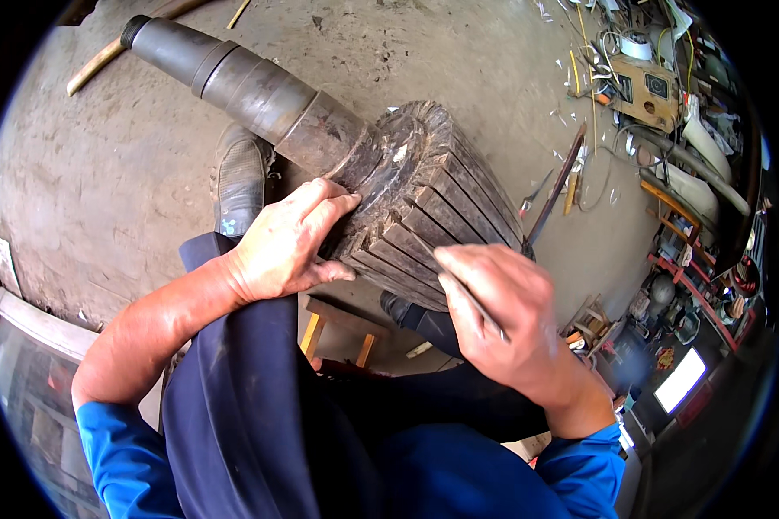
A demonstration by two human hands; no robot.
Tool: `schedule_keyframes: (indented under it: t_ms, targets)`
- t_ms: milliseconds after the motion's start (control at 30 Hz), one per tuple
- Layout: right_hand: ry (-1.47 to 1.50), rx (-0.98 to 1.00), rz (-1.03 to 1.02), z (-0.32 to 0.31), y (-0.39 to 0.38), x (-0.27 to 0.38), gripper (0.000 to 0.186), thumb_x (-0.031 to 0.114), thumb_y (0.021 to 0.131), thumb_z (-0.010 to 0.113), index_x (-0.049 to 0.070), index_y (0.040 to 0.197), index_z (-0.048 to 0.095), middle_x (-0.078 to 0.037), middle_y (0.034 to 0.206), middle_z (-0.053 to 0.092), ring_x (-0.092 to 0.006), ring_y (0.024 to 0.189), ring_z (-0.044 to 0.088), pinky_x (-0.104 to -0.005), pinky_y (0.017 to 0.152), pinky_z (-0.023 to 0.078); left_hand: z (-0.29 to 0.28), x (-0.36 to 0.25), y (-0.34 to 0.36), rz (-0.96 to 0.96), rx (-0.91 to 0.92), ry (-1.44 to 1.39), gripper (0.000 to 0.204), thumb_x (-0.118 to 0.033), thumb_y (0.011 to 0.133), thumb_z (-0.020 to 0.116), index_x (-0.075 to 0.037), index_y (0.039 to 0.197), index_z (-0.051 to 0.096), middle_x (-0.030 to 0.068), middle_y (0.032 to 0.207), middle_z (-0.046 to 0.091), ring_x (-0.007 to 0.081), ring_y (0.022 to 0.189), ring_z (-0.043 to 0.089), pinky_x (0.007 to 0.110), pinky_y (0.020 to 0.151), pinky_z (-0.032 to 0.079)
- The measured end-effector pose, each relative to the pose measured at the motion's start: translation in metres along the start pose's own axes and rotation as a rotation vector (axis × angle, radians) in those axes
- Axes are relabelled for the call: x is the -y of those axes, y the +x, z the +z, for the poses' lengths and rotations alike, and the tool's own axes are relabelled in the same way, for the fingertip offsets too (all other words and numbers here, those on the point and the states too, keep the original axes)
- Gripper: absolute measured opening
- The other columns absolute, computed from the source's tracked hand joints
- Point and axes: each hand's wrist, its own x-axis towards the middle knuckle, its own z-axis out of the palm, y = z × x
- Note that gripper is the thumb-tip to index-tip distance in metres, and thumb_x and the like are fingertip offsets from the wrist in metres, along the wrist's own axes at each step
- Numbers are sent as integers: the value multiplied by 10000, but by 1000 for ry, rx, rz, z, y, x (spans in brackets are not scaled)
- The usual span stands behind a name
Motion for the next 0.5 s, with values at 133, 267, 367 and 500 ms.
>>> schedule_keyframes:
  t_ms: [133, 267, 367, 500]
  targets:
    - [-20, -35, -17, 10, 9, 0, 311, -65, 761, 741, -49, 1064, 673, -179, 941, 721, -347, 794, 705, -417, 717, 581, 1, 1, 1, 3, 5, -20, 881, -316, 667, 915, 19, 1380, 521, 171, 1246, 554, 377, 1143, 605, 425, 954, 540]
    - [15, -89, -87, 18, -7, -16, 302, -77, 768, 737, -53, 1066, 689, -200, 984, 732, -344, 834, 724, -400, 737, 592, 1, 1, -1, -1, 0, -4, 883, -328, 670, 914, 21, 1379, 520, 174, 1250, 555, 382, 1143, 605, 429, 959, 537]
    - [144, -174, -35, 29, -45, -36, 321, -104, 794, 714, -66, 1112, 693, -234, 1066, 733, -365, 906, 735, -402, 798, 597, 1, 2, 2, 12, 2, -14, 881, -343, 678, 909, 21, 1379, 520, 175, 1256, 554, 381, 1150, 603, 428, 965, 534]
    - [158, -107, 31, 15, -56, -26, 339, -35, 803, 731, -68, 1138, 683, -255, 1154, 688, -387, 948, 719, -415, 863, 582, 1, 3, -1, 3, 0, -18, 879, -367, 692, 899, 22, 1383, 518, 174, 1264, 554, 380, 1158, 600, 427, 971, 531]
